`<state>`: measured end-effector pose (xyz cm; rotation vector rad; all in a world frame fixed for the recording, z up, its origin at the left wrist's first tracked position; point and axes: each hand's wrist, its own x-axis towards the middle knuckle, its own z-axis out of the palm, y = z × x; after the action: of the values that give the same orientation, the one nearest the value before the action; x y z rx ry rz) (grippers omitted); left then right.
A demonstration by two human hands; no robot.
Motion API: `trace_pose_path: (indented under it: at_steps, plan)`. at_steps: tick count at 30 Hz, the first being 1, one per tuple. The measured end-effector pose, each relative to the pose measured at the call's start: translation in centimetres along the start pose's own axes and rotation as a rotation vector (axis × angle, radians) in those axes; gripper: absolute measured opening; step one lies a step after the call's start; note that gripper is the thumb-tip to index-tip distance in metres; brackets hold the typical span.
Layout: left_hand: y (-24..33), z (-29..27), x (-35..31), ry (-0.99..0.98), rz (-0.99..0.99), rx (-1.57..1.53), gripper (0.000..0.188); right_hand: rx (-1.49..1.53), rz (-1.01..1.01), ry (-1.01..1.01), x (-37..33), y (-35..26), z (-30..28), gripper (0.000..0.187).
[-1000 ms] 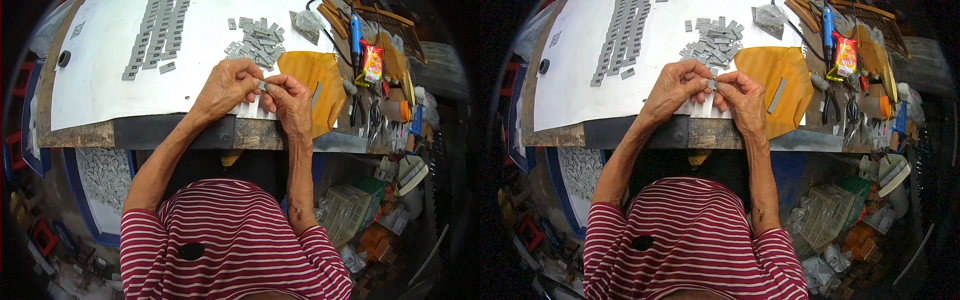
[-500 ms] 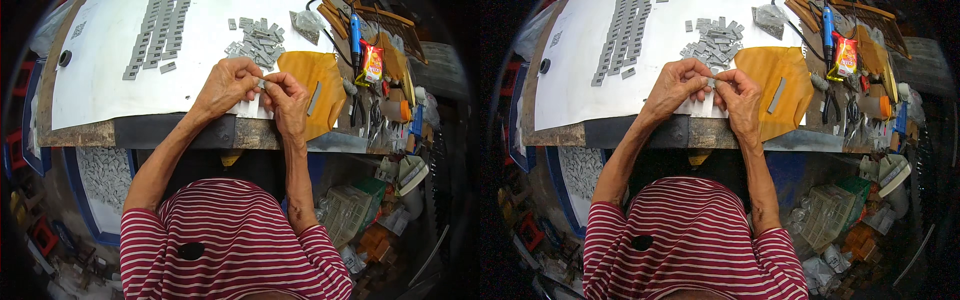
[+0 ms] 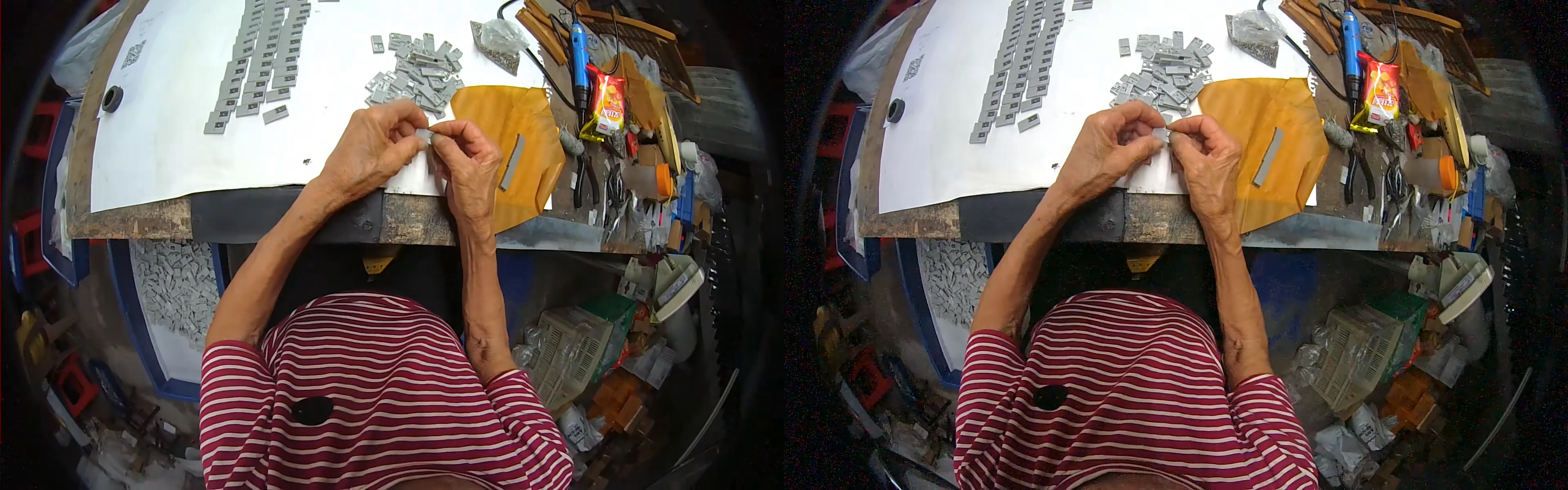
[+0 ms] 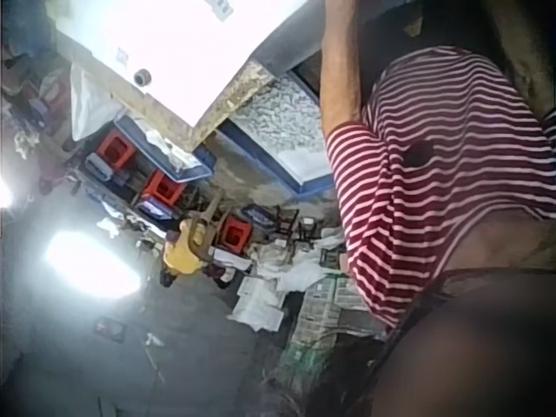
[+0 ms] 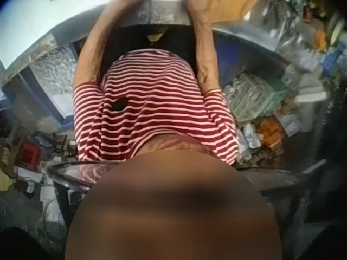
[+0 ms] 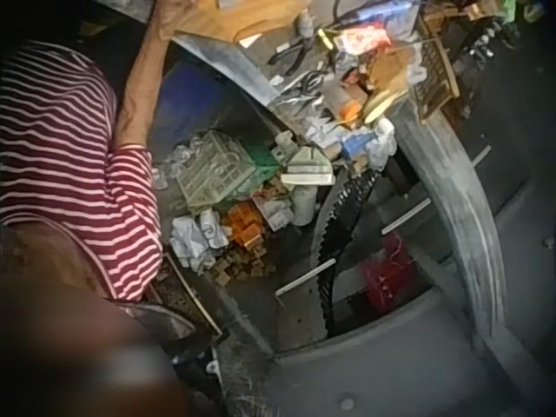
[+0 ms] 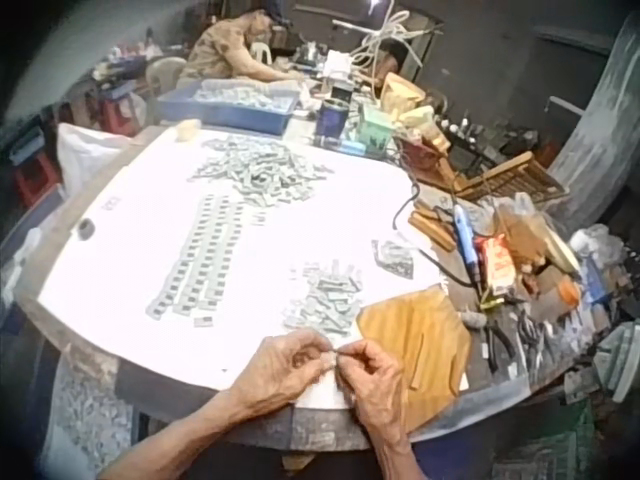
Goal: Organizing small gray components into rows on a workbench surface.
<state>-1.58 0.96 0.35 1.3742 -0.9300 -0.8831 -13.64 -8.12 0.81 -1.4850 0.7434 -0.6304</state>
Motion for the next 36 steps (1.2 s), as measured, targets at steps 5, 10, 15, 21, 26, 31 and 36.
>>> trace_pose_path:
  at_steps: [5,10,15,21,26,31,36]
  plan:
    - [-0.3,0.3,-0.3,0.088,0.267,0.373,0.016,0.158,0.087,-0.05,0.0,0.6,-0.3,0.009]
    - [0.0,0.3,-0.7,0.096,0.289,0.445,0.017,0.202,0.068,-0.085,-0.2,0.7,-0.5,0.01]
    - [-0.4,0.4,-0.9,0.082,0.336,0.555,0.019,0.101,0.044,-0.049,-0.4,0.5,-0.3,0.008]
    - [0.7,0.3,-1.0,0.106,0.384,0.611,0.018,0.008,-0.001,-0.047,-1.1,-1.3,0.0,0.009]
    - [1.8,-0.8,-1.4,0.12,0.392,0.641,0.018,-0.016,-0.038,-0.113,-0.8,-1.6,0.3,0.015]
    - [1.6,-1.7,-0.9,0.116,0.423,0.68,0.013,0.012,-0.025,-0.142,-0.5,-2.1,0.7,0.021]
    - [1.1,-4.3,1.3,0.171,0.327,0.725,0.015,0.023,-0.071,-0.02,-0.8,-1.9,0.0,0.022]
